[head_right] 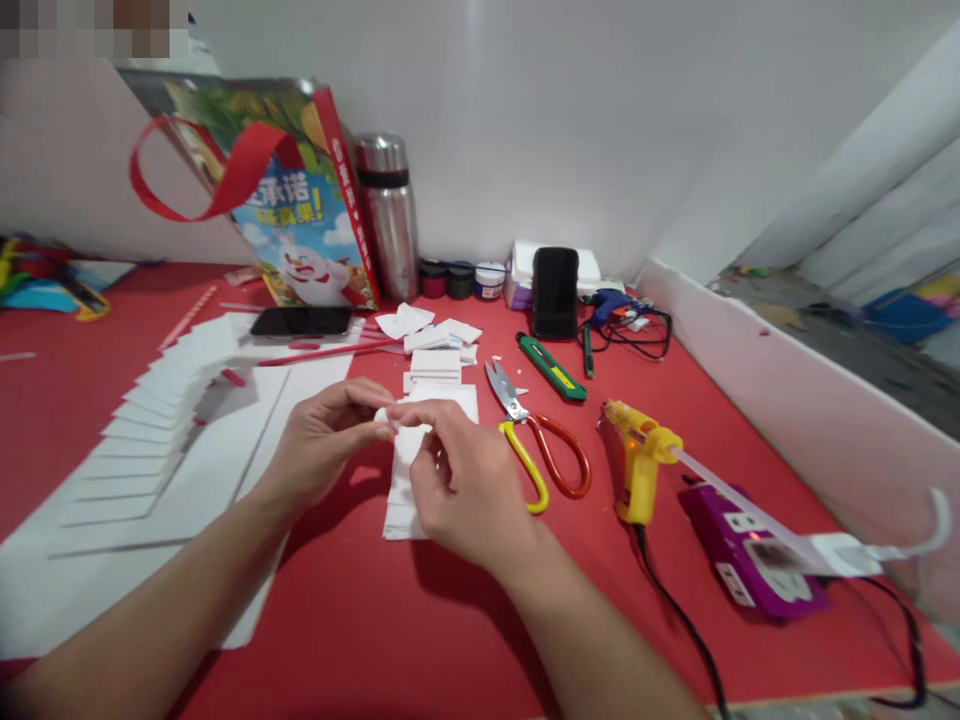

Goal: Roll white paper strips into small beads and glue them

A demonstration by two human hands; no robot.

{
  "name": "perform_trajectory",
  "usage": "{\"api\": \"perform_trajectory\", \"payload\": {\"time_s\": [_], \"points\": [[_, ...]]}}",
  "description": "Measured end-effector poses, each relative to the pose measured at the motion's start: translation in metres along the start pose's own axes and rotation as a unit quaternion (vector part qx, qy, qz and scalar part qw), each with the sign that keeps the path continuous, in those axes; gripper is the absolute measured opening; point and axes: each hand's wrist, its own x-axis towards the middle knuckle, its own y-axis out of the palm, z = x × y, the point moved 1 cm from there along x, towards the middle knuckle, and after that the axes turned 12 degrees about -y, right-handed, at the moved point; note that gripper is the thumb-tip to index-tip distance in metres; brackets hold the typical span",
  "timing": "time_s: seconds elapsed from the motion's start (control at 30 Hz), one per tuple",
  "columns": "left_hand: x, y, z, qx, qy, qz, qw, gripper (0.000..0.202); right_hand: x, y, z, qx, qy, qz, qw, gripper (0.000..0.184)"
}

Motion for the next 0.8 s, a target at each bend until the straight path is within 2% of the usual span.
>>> {"api": "perform_trajectory", "payload": {"time_s": [0.23, 0.43, 0.5, 0.57, 0.67, 0.73, 0.8], "points": [[-0.001, 0.003, -0.003, 0.026, -0.018, 0.011, 0.999, 0.015, 0.002, -0.002, -0.002, -0.052, -0.017, 0.03, 0.998, 0.043], [0.0, 0.001, 0.0, 0.095, 0.001, 0.007, 0.995, 0.015, 0.001, -0.003, 0.0, -0.078, -0.038, 0.039, 0.995, 0.039], [0.0, 0.001, 0.001, 0.135, 0.019, -0.003, 0.991, 0.015, 0.002, -0.005, 0.001, -0.069, -0.034, 0.02, 0.997, 0.037], [0.0, 0.0, 0.001, 0.19, 0.06, -0.01, 0.98, 0.015, 0.004, -0.006, 0.001, -0.033, 0.008, -0.02, 0.999, 0.033], [-0.003, 0.002, 0.0, 0.282, 0.132, -0.009, 0.95, 0.013, 0.008, -0.006, -0.003, 0.065, 0.12, -0.074, 0.988, 0.021], [-0.004, 0.002, 0.0, 0.328, 0.163, -0.007, 0.931, 0.012, 0.01, -0.004, -0.009, 0.15, 0.198, -0.099, 0.964, 0.013], [-0.005, 0.003, -0.001, 0.352, 0.178, -0.009, 0.919, 0.011, 0.012, -0.003, -0.015, 0.227, 0.26, -0.125, 0.93, 0.016]]}}
